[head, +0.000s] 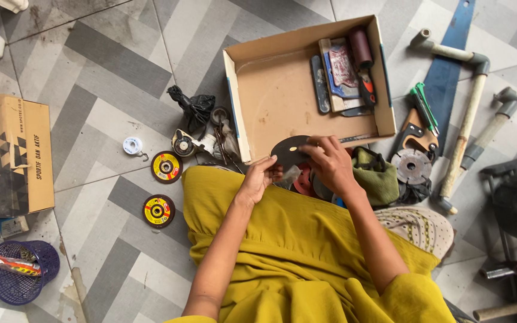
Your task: The person sits on the floor and wipes abrasive cutting discs and blades one at a time with a green cloth, then places each cleaned disc into an open cardboard box holding other tools and supplies.
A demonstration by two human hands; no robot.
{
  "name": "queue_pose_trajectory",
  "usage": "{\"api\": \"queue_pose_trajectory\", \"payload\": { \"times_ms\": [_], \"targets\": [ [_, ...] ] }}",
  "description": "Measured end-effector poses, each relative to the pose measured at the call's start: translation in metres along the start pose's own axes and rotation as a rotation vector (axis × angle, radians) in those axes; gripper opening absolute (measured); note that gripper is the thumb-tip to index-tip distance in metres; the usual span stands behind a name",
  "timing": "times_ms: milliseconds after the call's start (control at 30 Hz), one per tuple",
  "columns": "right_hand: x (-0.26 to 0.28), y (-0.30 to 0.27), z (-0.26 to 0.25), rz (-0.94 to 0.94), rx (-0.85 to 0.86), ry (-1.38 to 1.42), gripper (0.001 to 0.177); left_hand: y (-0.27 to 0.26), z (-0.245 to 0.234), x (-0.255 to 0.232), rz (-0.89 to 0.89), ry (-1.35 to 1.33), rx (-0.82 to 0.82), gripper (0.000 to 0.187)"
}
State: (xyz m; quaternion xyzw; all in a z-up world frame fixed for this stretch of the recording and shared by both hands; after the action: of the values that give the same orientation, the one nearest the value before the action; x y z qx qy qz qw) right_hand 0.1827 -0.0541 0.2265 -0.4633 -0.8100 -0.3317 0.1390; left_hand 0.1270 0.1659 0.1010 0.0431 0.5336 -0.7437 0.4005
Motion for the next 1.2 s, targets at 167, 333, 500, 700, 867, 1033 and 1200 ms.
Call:
{"api": "queue_pose_trajectory", "payload": {
  "times_ms": [167, 333, 500, 700, 867, 1033, 1200],
  "targets": [
    [-0.046, 0.023, 0.069, 0.252, -0.093, 0.181, 0.013, 0.024, -0.004, -0.029, 0.456, 0.492, -0.19, 0.037],
    [-0.132, 0.05, 0.192, 1.049, -0.047, 0.988, 0.019, 0.02, 0.011, -0.024, 0.749, 1.312, -0.266, 0.021],
    [-0.165, 0.06, 0.294, 1.291, -0.179, 1.201, 0.03, 0.001, 0.02, -0.007, 0.836, 1.495, -0.304, 0.015],
    [-0.139, 0.083, 0.327, 1.295, -0.307, 1.09, 0.041, -0.006, 0.026, -0.003, 0.948, 1.426, -0.381, 0.006],
    [-0.118, 0.091, 0.312, 1.128, -0.123, 0.476, 0.037, -0.003, 0.023, -0.003, 0.958, 1.456, -0.389, 0.005],
    [-0.12, 0.083, 0.314, 0.732, 0.237, -0.148, 0.039, -0.005, 0.025, -0.004, 1.005, 1.415, -0.411, 0.005],
    [-0.139, 0.079, 0.315, 0.549, 0.372, -0.264, 0.056, -0.002, 0.023, -0.002, 0.971, 1.425, -0.388, 0.004]
  ]
}}
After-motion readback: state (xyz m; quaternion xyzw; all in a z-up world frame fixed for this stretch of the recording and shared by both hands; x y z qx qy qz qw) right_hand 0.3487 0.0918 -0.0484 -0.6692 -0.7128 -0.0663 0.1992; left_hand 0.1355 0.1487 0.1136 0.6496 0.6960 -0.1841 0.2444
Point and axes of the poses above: each hand's wrist, its own y-axis towards the middle knuckle, its own z-axis out of the palm, x = y × z, the point moved 2 cm from there along y, towards the middle knuckle, and after that the axes turned 7 degrees about -x, right-handed, at the moved point
